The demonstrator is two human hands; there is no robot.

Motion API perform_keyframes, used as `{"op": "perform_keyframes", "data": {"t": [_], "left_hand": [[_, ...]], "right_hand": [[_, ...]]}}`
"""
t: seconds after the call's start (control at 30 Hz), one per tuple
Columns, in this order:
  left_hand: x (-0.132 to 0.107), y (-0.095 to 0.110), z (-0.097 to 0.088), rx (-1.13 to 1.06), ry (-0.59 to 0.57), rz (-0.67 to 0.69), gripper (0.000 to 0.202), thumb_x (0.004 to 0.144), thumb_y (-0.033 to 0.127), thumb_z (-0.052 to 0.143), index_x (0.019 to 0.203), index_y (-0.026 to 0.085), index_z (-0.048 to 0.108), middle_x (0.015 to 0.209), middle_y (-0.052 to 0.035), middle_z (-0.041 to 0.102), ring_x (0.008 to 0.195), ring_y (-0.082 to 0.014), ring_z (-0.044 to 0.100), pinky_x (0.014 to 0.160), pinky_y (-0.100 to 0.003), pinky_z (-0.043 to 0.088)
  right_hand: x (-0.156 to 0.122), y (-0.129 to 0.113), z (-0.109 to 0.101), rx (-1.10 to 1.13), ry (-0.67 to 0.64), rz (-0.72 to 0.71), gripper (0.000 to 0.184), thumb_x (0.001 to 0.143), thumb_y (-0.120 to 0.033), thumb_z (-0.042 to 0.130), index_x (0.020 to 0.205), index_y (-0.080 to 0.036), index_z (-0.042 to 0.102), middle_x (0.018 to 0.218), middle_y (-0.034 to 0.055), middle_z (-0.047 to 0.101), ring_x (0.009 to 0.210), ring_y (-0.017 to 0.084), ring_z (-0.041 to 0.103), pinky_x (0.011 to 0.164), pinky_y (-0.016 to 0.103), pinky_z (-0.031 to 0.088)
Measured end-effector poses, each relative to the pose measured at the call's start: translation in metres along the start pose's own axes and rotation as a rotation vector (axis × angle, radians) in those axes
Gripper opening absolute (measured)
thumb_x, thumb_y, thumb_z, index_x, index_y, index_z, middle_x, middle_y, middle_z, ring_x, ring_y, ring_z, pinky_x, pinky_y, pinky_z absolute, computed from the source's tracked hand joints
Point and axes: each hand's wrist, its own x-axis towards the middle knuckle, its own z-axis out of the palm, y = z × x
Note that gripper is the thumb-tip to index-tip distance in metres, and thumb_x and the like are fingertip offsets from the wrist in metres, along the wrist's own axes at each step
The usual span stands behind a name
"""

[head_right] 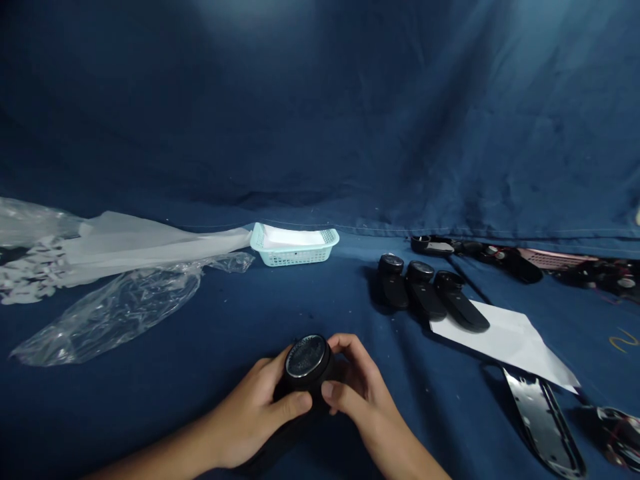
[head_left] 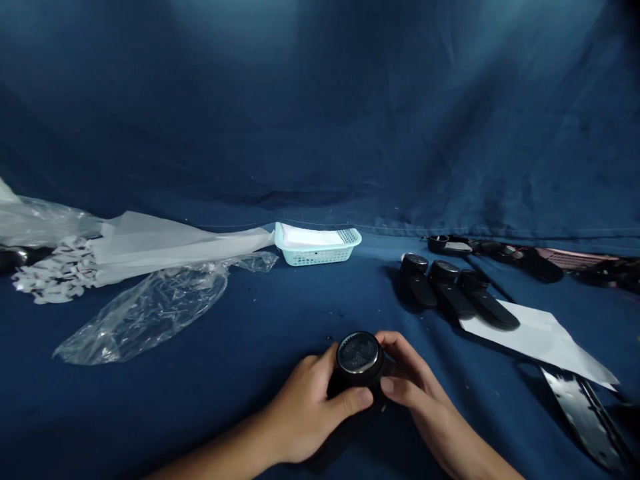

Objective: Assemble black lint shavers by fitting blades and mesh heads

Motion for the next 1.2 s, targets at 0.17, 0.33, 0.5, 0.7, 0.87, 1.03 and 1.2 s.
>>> {"op": "perform_keyframes", "data": {"t": [0.17, 0.33, 0.5, 0.7, 0.87, 1.03, 1.2], "left_hand": [[0.001, 0.0, -0.002, -0.023, -0.002, -0.025, 0.035, 0.087, 0.035, 0.061, 0.118, 0.018, 0.06, 0.112, -0.0061, 0.069, 0.103, -0.0248, 0.062, 0.089, -0.032, 0.044], [0.003, -0.008, -0.001, -0.131, -0.006, 0.03, 0.036, 0.09, 0.03, 0.059, 0.124, 0.017, 0.058, 0.102, -0.0045, 0.072, 0.092, -0.0208, 0.065, 0.083, -0.029, 0.046], [0.003, -0.019, 0.002, -0.309, -0.044, 0.055, 0.042, 0.094, 0.04, 0.053, 0.13, 0.018, 0.055, 0.088, -0.0035, 0.073, 0.085, -0.0184, 0.065, 0.078, -0.027, 0.047], [0.004, -0.022, 0.002, -0.38, -0.039, 0.008, 0.052, 0.091, 0.049, 0.054, 0.134, 0.019, 0.051, 0.096, -0.0062, 0.07, 0.088, -0.0192, 0.061, 0.081, -0.03, 0.045], [0.004, -0.022, 0.003, -0.441, -0.052, 0.005, 0.052, 0.091, 0.05, 0.053, 0.131, 0.017, 0.053, 0.092, -0.0065, 0.07, 0.085, -0.0187, 0.062, 0.079, -0.03, 0.046], [0.005, -0.024, 0.001, -0.466, -0.056, -0.041, 0.048, 0.092, 0.053, 0.051, 0.119, 0.015, 0.061, 0.089, -0.0071, 0.071, 0.082, -0.0172, 0.061, 0.074, -0.027, 0.046], [0.004, -0.024, 0.001, -0.481, -0.066, -0.045, 0.048, 0.091, 0.054, 0.051, 0.115, 0.014, 0.063, 0.088, -0.0074, 0.07, 0.08, -0.0168, 0.06, 0.072, -0.027, 0.046]], "right_hand": [[0.002, 0.003, -0.001, 0.022, -0.024, -0.001, 0.029, 0.076, -0.033, 0.068, 0.101, -0.026, 0.055, 0.097, 0.0014, 0.051, 0.078, 0.017, 0.047, 0.058, 0.025, 0.041], [0.004, 0.003, 0.0, 0.049, -0.038, 0.0, 0.032, 0.076, -0.029, 0.067, 0.106, -0.026, 0.056, 0.101, 0.0017, 0.048, 0.077, 0.016, 0.049, 0.062, 0.028, 0.043], [0.004, 0.002, 0.0, 0.064, -0.036, 0.022, 0.033, 0.077, -0.027, 0.068, 0.109, -0.025, 0.06, 0.103, 0.0022, 0.052, 0.073, 0.014, 0.051, 0.066, 0.03, 0.043], [0.003, 0.005, -0.004, 0.063, -0.029, 0.024, 0.038, 0.079, -0.028, 0.068, 0.116, -0.026, 0.061, 0.099, 0.0013, 0.055, 0.073, 0.014, 0.051, 0.068, 0.029, 0.042], [0.002, 0.006, -0.007, 0.047, -0.035, 0.028, 0.04, 0.082, -0.029, 0.067, 0.121, -0.027, 0.059, 0.103, 0.0021, 0.054, 0.076, 0.015, 0.051, 0.07, 0.031, 0.043], [0.001, 0.005, -0.005, 0.064, -0.018, 0.033, 0.042, 0.079, -0.029, 0.07, 0.12, -0.027, 0.06, 0.103, 0.0024, 0.053, 0.075, 0.015, 0.051, 0.067, 0.03, 0.043], [0.002, 0.003, -0.003, 0.084, -0.013, 0.039, 0.042, 0.077, -0.028, 0.072, 0.118, -0.027, 0.061, 0.101, 0.0019, 0.053, 0.075, 0.015, 0.052, 0.066, 0.03, 0.043]]}}
